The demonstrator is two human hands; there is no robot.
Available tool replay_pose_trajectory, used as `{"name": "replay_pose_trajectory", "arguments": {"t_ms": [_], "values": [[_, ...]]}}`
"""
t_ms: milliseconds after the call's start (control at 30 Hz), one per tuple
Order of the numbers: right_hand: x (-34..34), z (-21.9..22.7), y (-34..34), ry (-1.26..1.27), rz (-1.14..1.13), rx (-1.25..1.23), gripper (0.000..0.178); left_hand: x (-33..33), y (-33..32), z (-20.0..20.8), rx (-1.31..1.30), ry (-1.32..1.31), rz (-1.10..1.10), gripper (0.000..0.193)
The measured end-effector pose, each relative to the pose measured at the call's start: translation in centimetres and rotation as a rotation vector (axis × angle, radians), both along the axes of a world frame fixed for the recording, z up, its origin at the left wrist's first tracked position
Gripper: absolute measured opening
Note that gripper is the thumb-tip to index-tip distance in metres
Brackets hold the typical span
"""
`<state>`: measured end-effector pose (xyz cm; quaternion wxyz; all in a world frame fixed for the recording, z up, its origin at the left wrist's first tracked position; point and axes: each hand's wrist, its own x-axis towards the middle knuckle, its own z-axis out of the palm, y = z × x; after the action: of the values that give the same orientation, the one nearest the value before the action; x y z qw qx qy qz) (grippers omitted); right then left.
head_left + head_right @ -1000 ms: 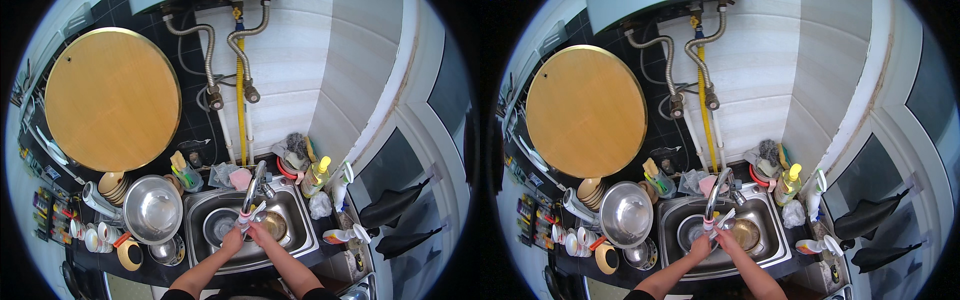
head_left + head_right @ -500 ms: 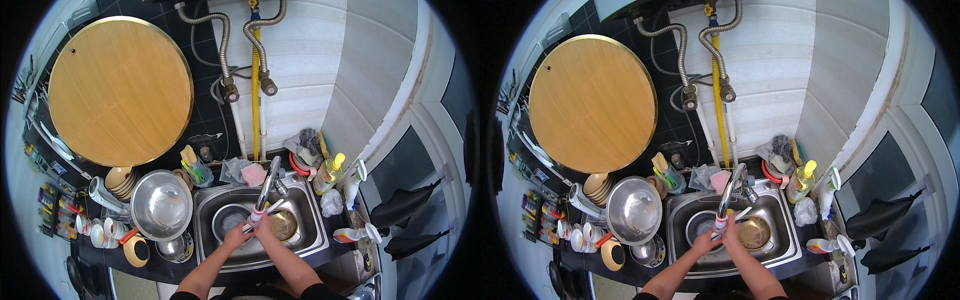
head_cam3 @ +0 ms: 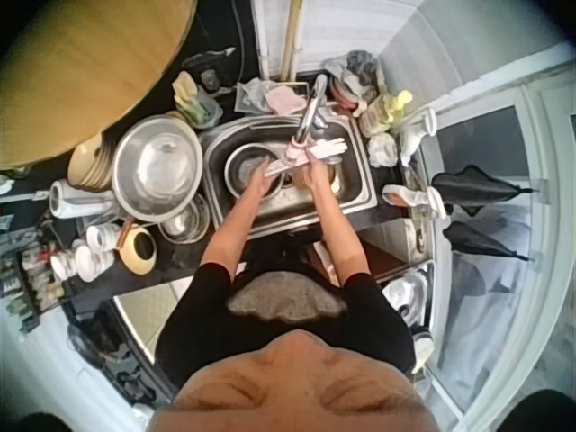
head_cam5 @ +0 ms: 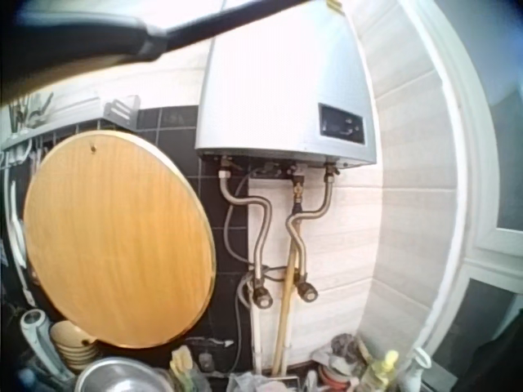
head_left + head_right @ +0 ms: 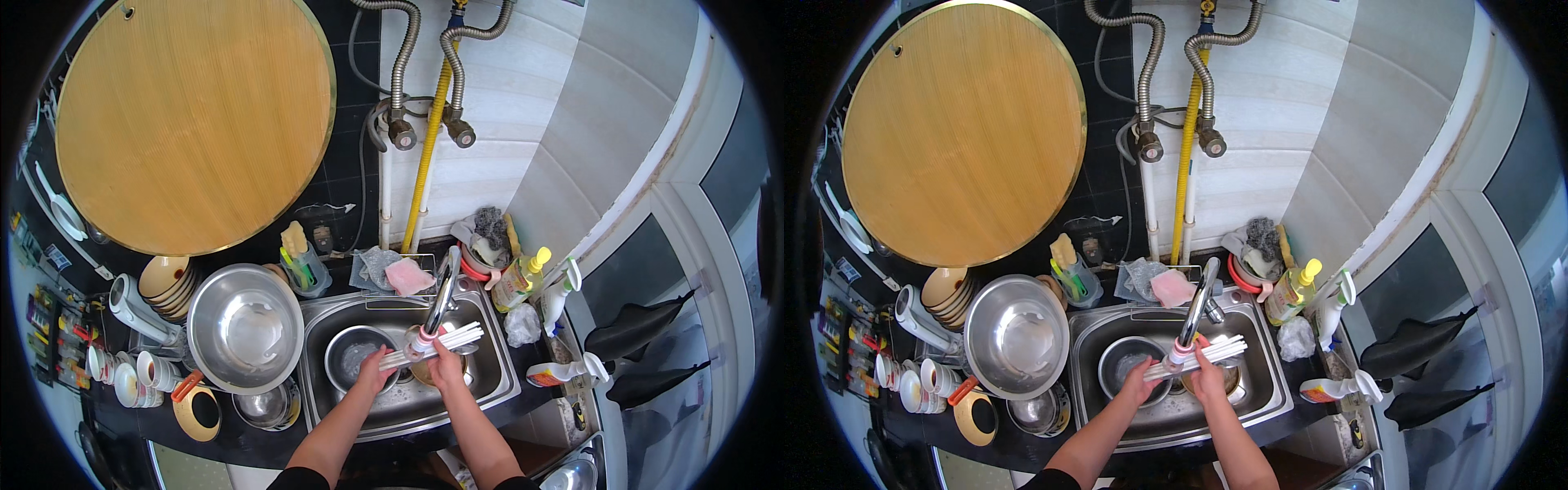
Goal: The person washes a metal bowl, a white plate, a small metal bowl, and a bundle of chopsticks in a kitchen sink. They use a pink sponge to scrub the items and rinse them under running water from the faucet.
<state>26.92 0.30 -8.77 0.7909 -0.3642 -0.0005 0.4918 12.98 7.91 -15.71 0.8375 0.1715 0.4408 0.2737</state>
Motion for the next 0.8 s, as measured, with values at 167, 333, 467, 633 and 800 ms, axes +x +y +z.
{"name": "replay_pose_trajectory", "arguments": {"t_ms": [167,333,467,633,800], "values": [[2.3,0.3,-1.4,-0.076,-0.018,0.052,0.040,2.9,-0.3,-0.3,0.022,0.042,-0.102,0.034],[4.1,0.8,-1.9,-0.038,0.019,0.011,0.037,5.6,-0.1,2.1,0.040,0.159,-0.152,0.035],[5.3,1.2,-2.2,-0.111,-0.016,0.044,0.033,7.0,0.1,0.8,0.038,-0.064,-0.100,0.029],[7.1,0.1,-2.9,-0.043,-0.061,-0.003,0.029,8.1,0.1,-0.8,-0.064,-0.254,-0.158,0.029],[8.2,-0.5,-2.8,0.074,-0.078,0.017,0.034,8.6,0.3,1.9,0.038,-0.357,-0.233,0.034]]}}
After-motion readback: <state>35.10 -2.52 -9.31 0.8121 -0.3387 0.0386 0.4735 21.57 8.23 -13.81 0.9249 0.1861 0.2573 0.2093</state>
